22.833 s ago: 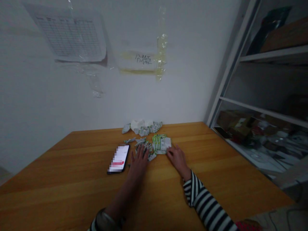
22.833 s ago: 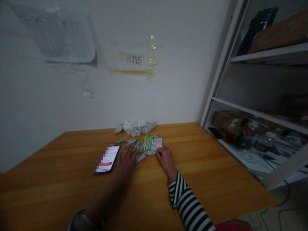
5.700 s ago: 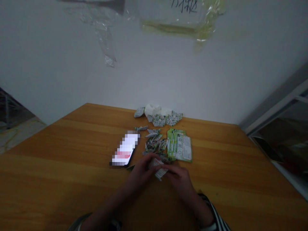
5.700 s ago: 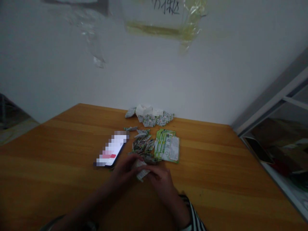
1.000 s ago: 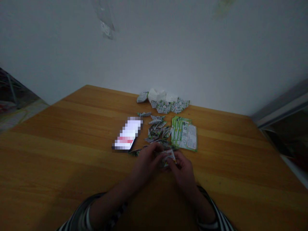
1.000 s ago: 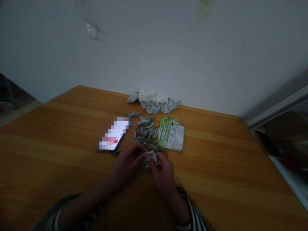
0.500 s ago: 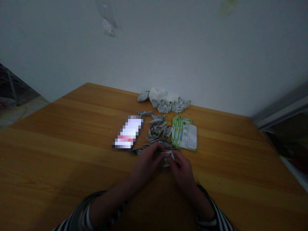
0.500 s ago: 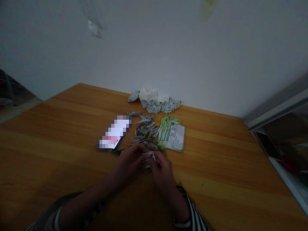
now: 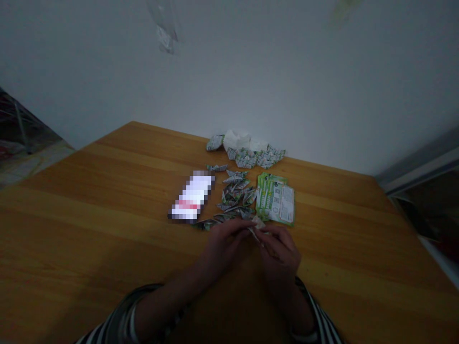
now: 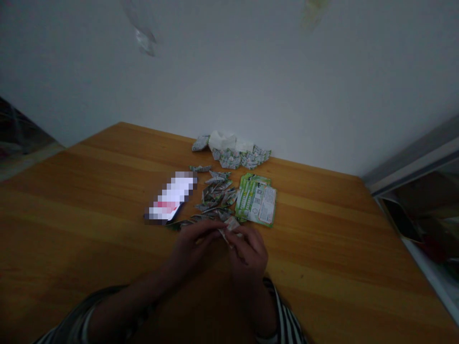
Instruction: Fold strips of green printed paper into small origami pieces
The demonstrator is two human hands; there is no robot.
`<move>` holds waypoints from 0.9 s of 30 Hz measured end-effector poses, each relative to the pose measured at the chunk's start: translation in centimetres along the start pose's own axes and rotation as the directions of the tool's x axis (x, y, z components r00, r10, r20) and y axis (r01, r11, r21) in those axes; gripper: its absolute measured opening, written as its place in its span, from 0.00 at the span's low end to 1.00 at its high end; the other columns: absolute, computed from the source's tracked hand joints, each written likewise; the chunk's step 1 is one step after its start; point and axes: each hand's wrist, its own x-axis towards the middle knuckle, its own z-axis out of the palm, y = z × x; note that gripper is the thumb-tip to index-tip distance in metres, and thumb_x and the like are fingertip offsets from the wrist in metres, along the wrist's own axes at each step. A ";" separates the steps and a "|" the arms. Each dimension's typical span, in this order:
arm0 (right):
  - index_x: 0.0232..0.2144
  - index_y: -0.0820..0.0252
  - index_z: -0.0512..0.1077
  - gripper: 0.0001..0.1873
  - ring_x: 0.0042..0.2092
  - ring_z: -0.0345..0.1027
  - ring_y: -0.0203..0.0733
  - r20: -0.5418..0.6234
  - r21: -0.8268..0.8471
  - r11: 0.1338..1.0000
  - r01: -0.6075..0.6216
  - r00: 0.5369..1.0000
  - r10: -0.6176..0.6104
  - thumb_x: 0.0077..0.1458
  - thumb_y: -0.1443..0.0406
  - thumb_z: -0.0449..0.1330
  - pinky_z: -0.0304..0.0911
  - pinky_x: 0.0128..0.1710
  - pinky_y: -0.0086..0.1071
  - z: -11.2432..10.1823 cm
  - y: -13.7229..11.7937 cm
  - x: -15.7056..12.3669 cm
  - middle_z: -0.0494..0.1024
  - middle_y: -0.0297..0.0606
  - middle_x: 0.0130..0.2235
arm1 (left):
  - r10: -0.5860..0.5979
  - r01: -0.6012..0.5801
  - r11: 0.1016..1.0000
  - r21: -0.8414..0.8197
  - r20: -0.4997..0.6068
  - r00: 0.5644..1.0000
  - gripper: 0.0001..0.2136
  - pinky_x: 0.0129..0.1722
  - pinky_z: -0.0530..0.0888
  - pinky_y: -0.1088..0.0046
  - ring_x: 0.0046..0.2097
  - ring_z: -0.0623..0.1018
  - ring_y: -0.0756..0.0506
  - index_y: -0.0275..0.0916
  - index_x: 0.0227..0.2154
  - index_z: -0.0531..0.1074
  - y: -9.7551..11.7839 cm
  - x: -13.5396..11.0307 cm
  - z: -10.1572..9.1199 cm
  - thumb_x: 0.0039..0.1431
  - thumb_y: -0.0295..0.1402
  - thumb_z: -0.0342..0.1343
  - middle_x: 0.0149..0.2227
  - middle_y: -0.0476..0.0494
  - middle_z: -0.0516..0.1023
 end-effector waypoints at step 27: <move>0.28 0.53 0.81 0.09 0.51 0.70 0.48 0.066 0.470 0.824 -0.316 0.944 0.324 0.46 0.72 0.66 0.67 0.50 0.43 0.9 1.5 0.8 0.73 0.42 0.51 | -0.274 0.274 0.934 -0.228 0.032 0.961 0.05 0.37 0.76 0.74 0.34 0.81 0.47 0.40 0.29 0.81 0.2 0.5 -0.3 0.49 0.26 0.63 0.31 0.46 0.84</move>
